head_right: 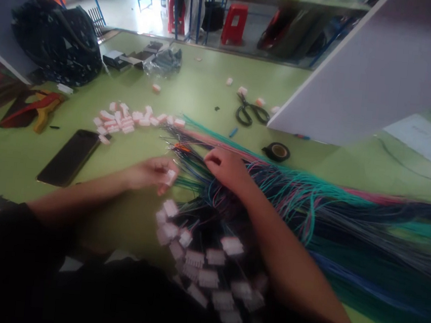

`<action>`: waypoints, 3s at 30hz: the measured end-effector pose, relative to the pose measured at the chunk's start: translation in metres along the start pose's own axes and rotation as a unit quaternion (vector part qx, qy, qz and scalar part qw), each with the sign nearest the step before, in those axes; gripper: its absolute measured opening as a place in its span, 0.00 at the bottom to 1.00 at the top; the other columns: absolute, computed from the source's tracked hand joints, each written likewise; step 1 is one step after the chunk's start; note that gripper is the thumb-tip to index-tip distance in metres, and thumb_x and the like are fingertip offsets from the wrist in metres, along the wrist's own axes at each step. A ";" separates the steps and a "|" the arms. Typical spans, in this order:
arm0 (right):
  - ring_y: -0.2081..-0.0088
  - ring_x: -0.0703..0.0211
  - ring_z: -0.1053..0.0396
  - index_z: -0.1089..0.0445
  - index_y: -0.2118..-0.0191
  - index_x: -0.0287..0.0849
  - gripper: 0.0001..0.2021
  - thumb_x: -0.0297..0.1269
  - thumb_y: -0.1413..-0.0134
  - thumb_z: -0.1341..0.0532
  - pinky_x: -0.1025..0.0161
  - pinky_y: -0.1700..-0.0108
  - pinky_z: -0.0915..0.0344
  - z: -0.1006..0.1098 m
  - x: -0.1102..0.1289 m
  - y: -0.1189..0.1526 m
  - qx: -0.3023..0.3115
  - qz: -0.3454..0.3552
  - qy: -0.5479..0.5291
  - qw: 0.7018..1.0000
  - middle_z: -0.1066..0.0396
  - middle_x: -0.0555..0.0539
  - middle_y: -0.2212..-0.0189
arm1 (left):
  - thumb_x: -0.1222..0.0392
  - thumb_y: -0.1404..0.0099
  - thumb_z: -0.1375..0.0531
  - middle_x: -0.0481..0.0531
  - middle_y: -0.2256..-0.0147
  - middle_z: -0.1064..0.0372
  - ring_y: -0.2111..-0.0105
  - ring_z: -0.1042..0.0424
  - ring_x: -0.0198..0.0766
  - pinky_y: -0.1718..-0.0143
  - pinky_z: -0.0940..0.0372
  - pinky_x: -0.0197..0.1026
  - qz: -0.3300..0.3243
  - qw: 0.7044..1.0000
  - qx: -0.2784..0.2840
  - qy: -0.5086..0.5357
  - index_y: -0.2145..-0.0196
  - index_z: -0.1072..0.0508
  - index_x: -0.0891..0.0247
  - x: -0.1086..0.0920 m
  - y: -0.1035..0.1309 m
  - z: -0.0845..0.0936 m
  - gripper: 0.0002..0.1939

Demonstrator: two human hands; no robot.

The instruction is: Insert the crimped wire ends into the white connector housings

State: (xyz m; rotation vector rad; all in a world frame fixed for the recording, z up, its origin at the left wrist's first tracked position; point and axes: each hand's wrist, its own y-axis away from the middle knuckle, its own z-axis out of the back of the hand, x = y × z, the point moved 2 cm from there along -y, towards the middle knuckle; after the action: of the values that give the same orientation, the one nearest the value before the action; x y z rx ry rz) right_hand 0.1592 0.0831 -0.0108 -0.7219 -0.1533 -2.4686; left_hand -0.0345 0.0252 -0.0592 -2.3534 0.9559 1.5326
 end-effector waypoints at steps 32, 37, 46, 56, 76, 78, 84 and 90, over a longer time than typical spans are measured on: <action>0.71 0.58 0.33 0.28 0.74 0.44 0.07 0.39 0.54 0.41 0.64 0.73 0.45 -0.011 -0.021 -0.010 -0.046 -0.107 0.157 0.981 0.26 0.46 0.73 | 0.62 0.48 0.34 0.45 0.76 0.32 0.80 0.29 0.30 0.79 0.32 0.33 -0.010 1.000 -0.016 0.022 0.64 0.35 0.67 0.001 -0.003 0.001 0.16; 0.68 0.57 0.30 0.27 0.67 0.44 0.09 0.37 0.55 0.42 0.62 0.68 0.40 -0.005 -0.025 -0.007 -0.078 -0.132 0.051 0.987 0.24 0.48 0.68 | 0.63 0.48 0.34 0.45 0.76 0.31 0.80 0.29 0.30 0.79 0.33 0.33 -0.009 0.999 -0.015 0.028 0.64 0.35 0.67 0.002 -0.003 0.001 0.16; 0.63 0.53 0.29 0.26 0.62 0.40 0.14 0.36 0.45 0.48 0.58 0.58 0.38 -0.015 0.031 0.004 -0.066 0.032 0.074 0.995 0.25 0.41 0.67 | 0.63 0.47 0.35 0.45 0.75 0.32 0.79 0.29 0.30 0.78 0.32 0.33 -0.018 0.999 -0.021 0.037 0.63 0.36 0.66 0.002 -0.005 0.001 0.15; 0.73 0.65 0.36 0.37 0.52 0.41 0.16 0.42 0.43 0.49 0.64 0.65 0.37 -0.029 0.019 0.006 0.052 0.012 -0.301 0.952 0.30 0.50 0.72 | 0.60 0.47 0.34 0.45 0.75 0.32 0.79 0.29 0.30 0.77 0.33 0.34 -0.011 0.999 -0.025 0.031 0.64 0.36 0.66 0.002 -0.005 0.002 0.17; 0.78 0.67 0.42 0.33 0.80 0.41 0.06 0.34 0.59 0.44 0.68 0.74 0.47 -0.017 0.026 0.002 0.054 0.043 -0.134 0.989 0.37 0.53 0.82 | 0.62 0.50 0.32 0.45 0.76 0.31 0.78 0.28 0.31 0.76 0.31 0.34 -0.008 0.997 -0.032 0.070 0.62 0.35 0.66 0.004 -0.006 0.005 0.20; 0.78 0.67 0.42 0.35 0.81 0.41 0.07 0.34 0.59 0.45 0.68 0.73 0.47 -0.020 0.025 0.002 0.055 0.059 -0.118 0.990 0.38 0.53 0.82 | 0.61 0.51 0.32 0.45 0.76 0.31 0.78 0.28 0.31 0.76 0.31 0.33 -0.010 0.997 -0.030 0.072 0.61 0.34 0.66 0.005 -0.007 0.005 0.21; 0.78 0.68 0.44 0.37 0.82 0.40 0.07 0.33 0.60 0.47 0.68 0.73 0.49 -0.025 0.024 0.002 0.077 0.086 -0.078 0.990 0.41 0.53 0.83 | 0.62 0.50 0.32 0.45 0.76 0.30 0.77 0.27 0.31 0.75 0.31 0.33 -0.016 0.997 -0.020 0.076 0.60 0.32 0.66 0.007 -0.008 0.007 0.19; 0.78 0.67 0.45 0.38 0.82 0.41 0.05 0.32 0.62 0.48 0.67 0.73 0.50 -0.029 0.026 0.003 0.071 0.082 -0.027 0.994 0.42 0.52 0.82 | 0.64 0.50 0.33 0.45 0.75 0.30 0.78 0.28 0.30 0.75 0.31 0.34 -0.019 0.997 -0.025 0.064 0.61 0.32 0.66 0.007 -0.008 0.006 0.18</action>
State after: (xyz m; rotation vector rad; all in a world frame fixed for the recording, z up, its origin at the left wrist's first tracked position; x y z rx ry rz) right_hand 0.1294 0.0604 -0.0213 -0.7114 -0.2763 -2.2581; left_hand -0.0324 0.0315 -0.0692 -2.5168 0.9026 1.4220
